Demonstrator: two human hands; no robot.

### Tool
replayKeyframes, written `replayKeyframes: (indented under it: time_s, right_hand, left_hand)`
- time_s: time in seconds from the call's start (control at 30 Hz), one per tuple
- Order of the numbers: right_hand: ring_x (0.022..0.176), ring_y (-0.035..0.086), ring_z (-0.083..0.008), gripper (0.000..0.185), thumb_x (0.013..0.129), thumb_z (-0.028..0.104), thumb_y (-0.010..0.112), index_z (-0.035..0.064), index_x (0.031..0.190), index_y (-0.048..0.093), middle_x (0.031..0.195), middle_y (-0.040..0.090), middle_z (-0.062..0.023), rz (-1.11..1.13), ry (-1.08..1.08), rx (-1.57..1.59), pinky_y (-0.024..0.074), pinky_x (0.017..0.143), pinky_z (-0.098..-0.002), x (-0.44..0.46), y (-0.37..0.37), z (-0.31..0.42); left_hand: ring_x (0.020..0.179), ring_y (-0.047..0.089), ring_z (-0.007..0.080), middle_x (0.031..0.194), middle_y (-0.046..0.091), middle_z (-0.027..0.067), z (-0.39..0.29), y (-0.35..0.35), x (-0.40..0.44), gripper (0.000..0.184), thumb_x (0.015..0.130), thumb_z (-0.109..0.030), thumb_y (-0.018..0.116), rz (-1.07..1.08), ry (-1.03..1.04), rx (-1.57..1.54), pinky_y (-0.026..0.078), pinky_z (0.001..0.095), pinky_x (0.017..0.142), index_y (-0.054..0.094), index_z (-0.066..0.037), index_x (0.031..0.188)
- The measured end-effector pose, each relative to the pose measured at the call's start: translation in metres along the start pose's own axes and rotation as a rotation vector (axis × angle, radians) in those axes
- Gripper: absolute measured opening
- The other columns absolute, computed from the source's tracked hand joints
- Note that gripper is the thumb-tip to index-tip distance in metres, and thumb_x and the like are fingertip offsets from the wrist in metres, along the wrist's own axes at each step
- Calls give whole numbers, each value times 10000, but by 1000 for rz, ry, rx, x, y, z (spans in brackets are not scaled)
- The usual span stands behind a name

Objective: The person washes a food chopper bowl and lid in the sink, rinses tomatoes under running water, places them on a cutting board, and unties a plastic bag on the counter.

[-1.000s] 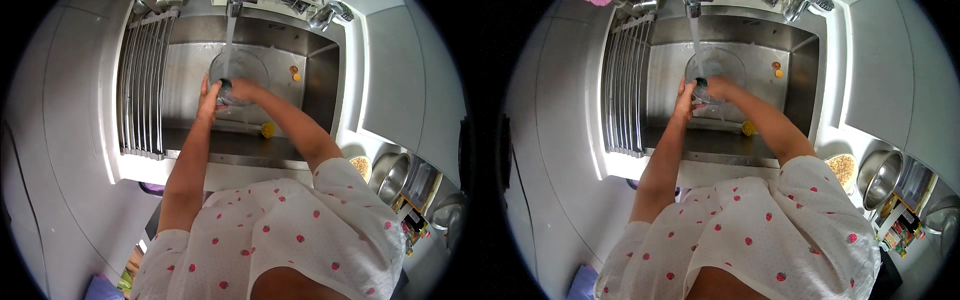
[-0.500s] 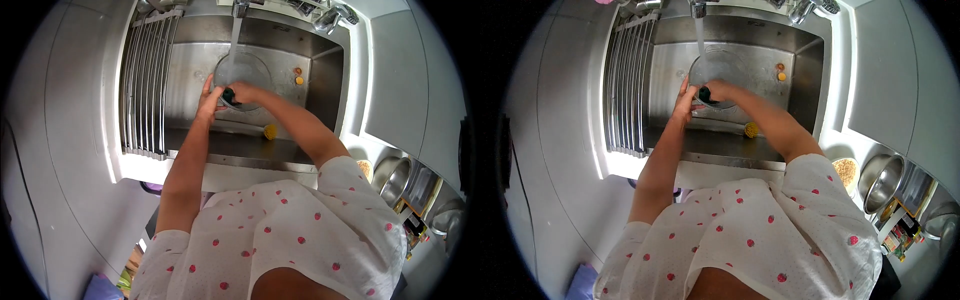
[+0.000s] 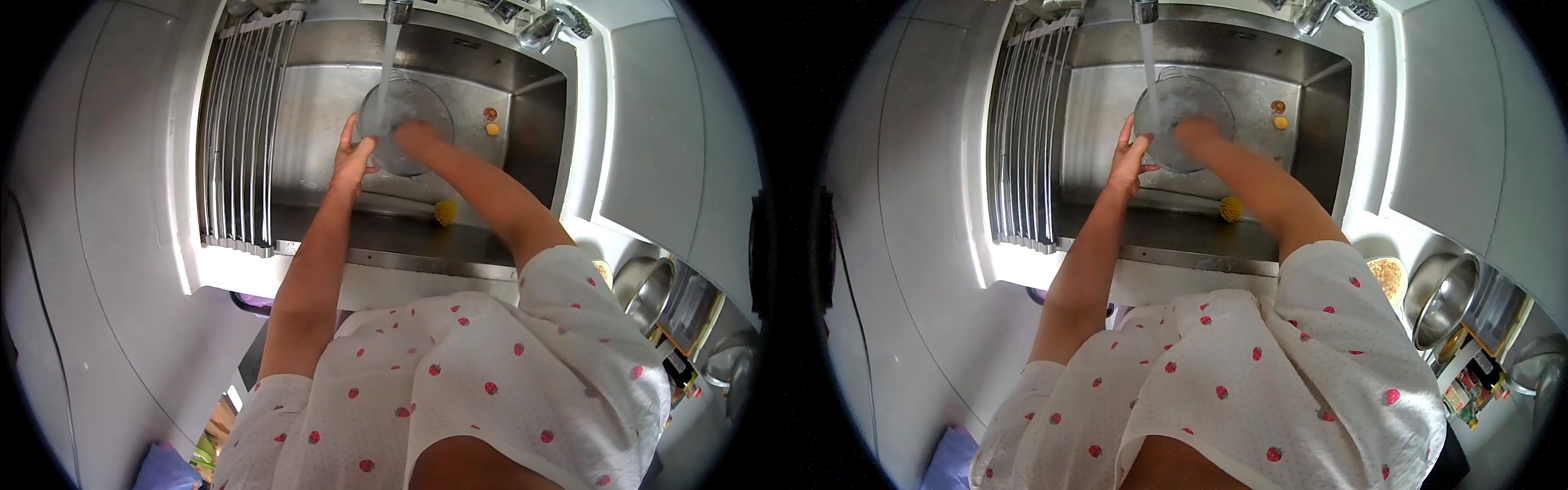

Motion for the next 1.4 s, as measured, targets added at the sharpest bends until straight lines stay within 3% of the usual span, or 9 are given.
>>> replayKeyframes:
  time_s: [0.23, 0.3, 0.33, 0.5, 0.77, 1.13, 1.23, 1.3, 1.4]
  right_hand:
    - [796, 596, -251, 260, 779, 168, 586, 14, 988, 592, 916, 615, -116, -11, 357, 1327, 483, 693, -368, 11, 13, -5]
    - [844, 603, -284, 298, 770, 173, 593, -6, 1008, 581, 912, 627, -165, -752, 503, 1607, 458, 745, -354, 1, -9, -56]
    - [819, 601, -242, 368, 763, 206, 619, 3, 1064, 555, 893, 631, -137, -718, 417, 1741, 456, 725, -336, -11, -34, -41]
    - [822, 601, -243, 333, 770, 194, 618, 15, 1044, 560, 916, 636, -118, -395, 336, 1686, 455, 723, -324, -25, -46, 3]
    - [1132, 446, -286, 262, 681, 58, 595, 82, 942, 584, 1223, 476, -126, -797, -508, 725, 403, 888, -379, -102, -114, 71]
    - [1136, 452, -291, 378, 715, 25, 541, 120, 1079, 583, 1245, 472, -110, -929, 17, 762, 364, 962, -376, -44, -105, -20]
    - [1151, 449, -278, 394, 730, 139, 584, 149, 1124, 564, 1249, 468, -137, -678, 115, 201, 390, 934, -354, -38, -61, -15]
    - [1102, 481, -312, 380, 784, 218, 544, 118, 1151, 540, 1210, 498, -149, -148, 276, 340, 395, 913, -362, -6, -9, -22]
    - [1076, 501, -321, 401, 811, 303, 522, 95, 1154, 533, 1149, 538, -169, -207, 207, 887, 399, 900, -351, -1, -20, -6]
  left_hand:
    - [1098, 461, 231, 1238, 444, 103, 7, -1, 0, 732, 758, -288, 580, 34, -57, -75, 495, 365, 661, 202, -247, 1383]
    - [1194, 325, 330, 1354, 282, 154, 6, 1, 0, 720, 786, -424, 545, 33, -41, -18, 501, 398, 737, 182, -261, 1386]
    - [1194, 325, 330, 1354, 282, 154, 5, 1, 0, 720, 786, -424, 545, 33, -41, -18, 501, 398, 737, 182, -261, 1386]
    - [1205, 303, 351, 1351, 256, 194, 12, 0, 7, 822, 758, -744, 301, 113, -70, -191, 440, 464, 842, 177, -233, 1390]
    - [1087, 466, 237, 1204, 466, 68, 28, 1, 24, 745, 789, -730, 204, 188, -68, -361, 415, 458, 854, 311, -234, 1335]
    - [1225, 321, 281, 1391, 248, 83, 14, 3, 9, 799, 787, -714, 296, 123, -115, -221, 416, 472, 856, 179, -203, 1390]
    - [1208, 314, 305, 1345, 264, 178, 22, 2, 12, 831, 769, -727, 317, 82, -125, -185, 434, 468, 859, 185, -180, 1381]
    - [1198, 323, 305, 1345, 270, 160, 18, 5, 13, 820, 779, -701, 355, 114, -84, -131, 451, 461, 847, 212, -147, 1367]
    - [1170, 346, 300, 1340, 283, 145, 26, 3, 14, 828, 765, -708, 375, 95, -135, -149, 448, 460, 856, 234, -145, 1356]
Point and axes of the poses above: each hand's wrist, its own x-axis towards the middle knuckle, its own y-axis out of the palm, z = x × y, the point moved 10 cm from there along x, towards the middle knuckle
